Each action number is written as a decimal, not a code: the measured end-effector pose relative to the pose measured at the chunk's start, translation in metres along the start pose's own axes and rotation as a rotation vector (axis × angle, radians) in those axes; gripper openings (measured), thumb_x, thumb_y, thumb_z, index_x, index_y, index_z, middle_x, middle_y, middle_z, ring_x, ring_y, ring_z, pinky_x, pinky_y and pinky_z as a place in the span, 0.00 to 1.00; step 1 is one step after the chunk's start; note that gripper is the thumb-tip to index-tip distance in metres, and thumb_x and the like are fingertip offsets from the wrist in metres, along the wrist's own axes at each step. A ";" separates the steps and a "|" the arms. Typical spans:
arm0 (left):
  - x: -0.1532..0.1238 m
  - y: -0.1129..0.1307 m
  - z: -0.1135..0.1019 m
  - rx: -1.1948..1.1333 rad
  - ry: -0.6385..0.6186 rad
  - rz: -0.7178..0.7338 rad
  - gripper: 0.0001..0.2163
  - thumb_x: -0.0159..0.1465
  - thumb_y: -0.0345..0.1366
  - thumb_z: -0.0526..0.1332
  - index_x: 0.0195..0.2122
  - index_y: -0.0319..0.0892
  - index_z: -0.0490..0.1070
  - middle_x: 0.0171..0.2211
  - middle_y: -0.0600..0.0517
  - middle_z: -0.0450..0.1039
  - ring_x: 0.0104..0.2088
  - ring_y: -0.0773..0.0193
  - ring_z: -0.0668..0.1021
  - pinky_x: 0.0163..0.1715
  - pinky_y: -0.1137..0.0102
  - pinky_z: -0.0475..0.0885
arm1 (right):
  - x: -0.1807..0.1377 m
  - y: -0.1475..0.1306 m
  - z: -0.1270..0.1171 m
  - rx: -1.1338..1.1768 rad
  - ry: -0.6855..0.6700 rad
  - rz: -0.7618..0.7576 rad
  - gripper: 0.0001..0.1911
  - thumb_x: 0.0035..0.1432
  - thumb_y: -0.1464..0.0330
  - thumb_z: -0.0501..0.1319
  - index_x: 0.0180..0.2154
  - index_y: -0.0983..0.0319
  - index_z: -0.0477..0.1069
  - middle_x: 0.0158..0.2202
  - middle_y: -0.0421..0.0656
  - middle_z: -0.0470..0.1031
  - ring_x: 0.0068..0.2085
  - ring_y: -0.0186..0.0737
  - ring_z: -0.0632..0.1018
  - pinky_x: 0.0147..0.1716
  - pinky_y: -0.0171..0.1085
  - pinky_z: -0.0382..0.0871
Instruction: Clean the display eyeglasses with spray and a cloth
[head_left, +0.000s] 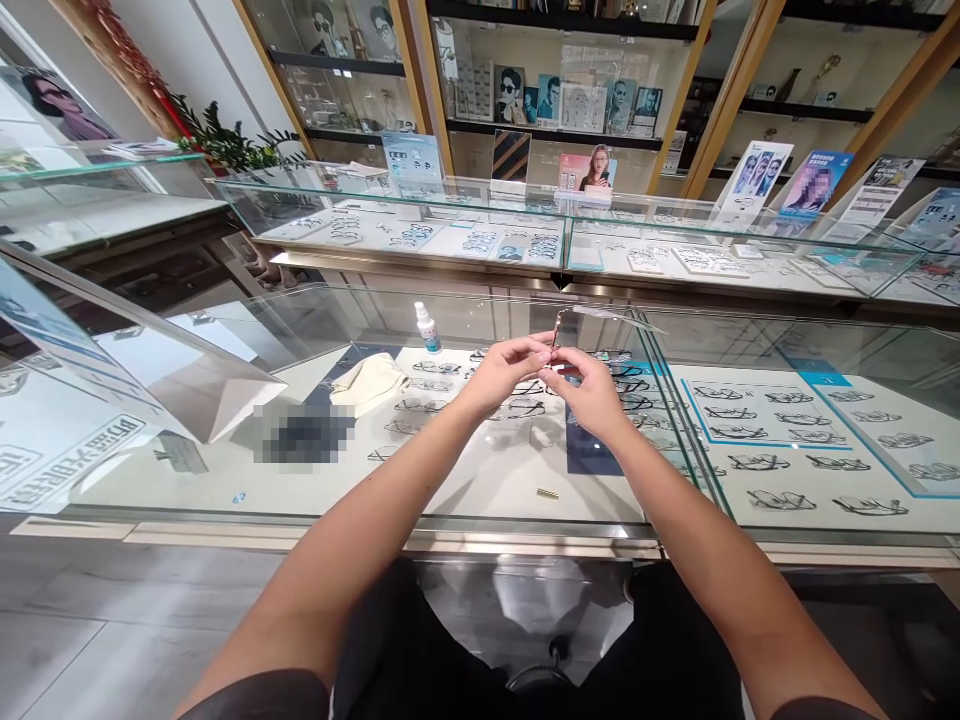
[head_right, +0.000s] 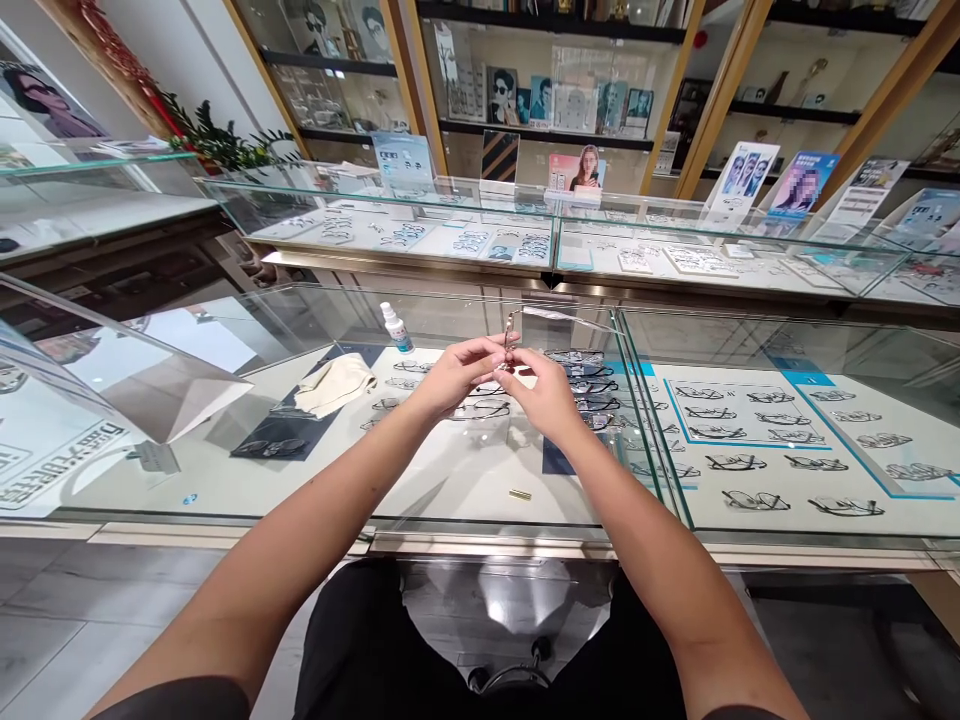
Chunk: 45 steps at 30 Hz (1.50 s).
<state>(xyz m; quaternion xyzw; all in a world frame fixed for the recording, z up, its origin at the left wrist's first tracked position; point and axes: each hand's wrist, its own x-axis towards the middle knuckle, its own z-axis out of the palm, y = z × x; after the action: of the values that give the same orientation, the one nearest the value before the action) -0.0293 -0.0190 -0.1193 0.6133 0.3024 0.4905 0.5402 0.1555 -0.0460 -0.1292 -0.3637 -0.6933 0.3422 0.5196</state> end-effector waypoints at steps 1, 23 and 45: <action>0.001 0.002 -0.003 0.048 -0.011 0.016 0.16 0.63 0.52 0.75 0.39 0.42 0.84 0.66 0.37 0.76 0.68 0.39 0.75 0.62 0.49 0.74 | 0.000 0.000 0.000 -0.012 0.014 0.003 0.16 0.65 0.54 0.70 0.48 0.56 0.82 0.50 0.46 0.85 0.48 0.49 0.83 0.52 0.49 0.78; 0.041 -0.045 -0.144 0.490 0.803 -0.116 0.11 0.64 0.26 0.65 0.46 0.43 0.69 0.42 0.49 0.76 0.42 0.60 0.75 0.53 0.59 0.70 | 0.004 -0.010 -0.017 0.074 0.165 0.014 0.18 0.70 0.49 0.64 0.43 0.56 0.80 0.47 0.45 0.83 0.47 0.46 0.80 0.45 0.43 0.72; -0.006 0.046 -0.022 -0.262 -0.220 -0.213 0.42 0.49 0.89 0.34 0.17 0.50 0.51 0.14 0.55 0.43 0.16 0.64 0.57 0.16 0.65 0.52 | -0.004 -0.024 -0.008 0.263 -0.066 0.023 0.18 0.73 0.49 0.61 0.42 0.55 0.78 0.43 0.43 0.81 0.45 0.45 0.80 0.41 0.42 0.72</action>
<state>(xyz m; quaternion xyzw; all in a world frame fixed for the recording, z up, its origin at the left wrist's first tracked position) -0.0595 -0.0272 -0.0780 0.5522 0.2385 0.3960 0.6938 0.1609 -0.0607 -0.1093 -0.2891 -0.6547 0.4479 0.5358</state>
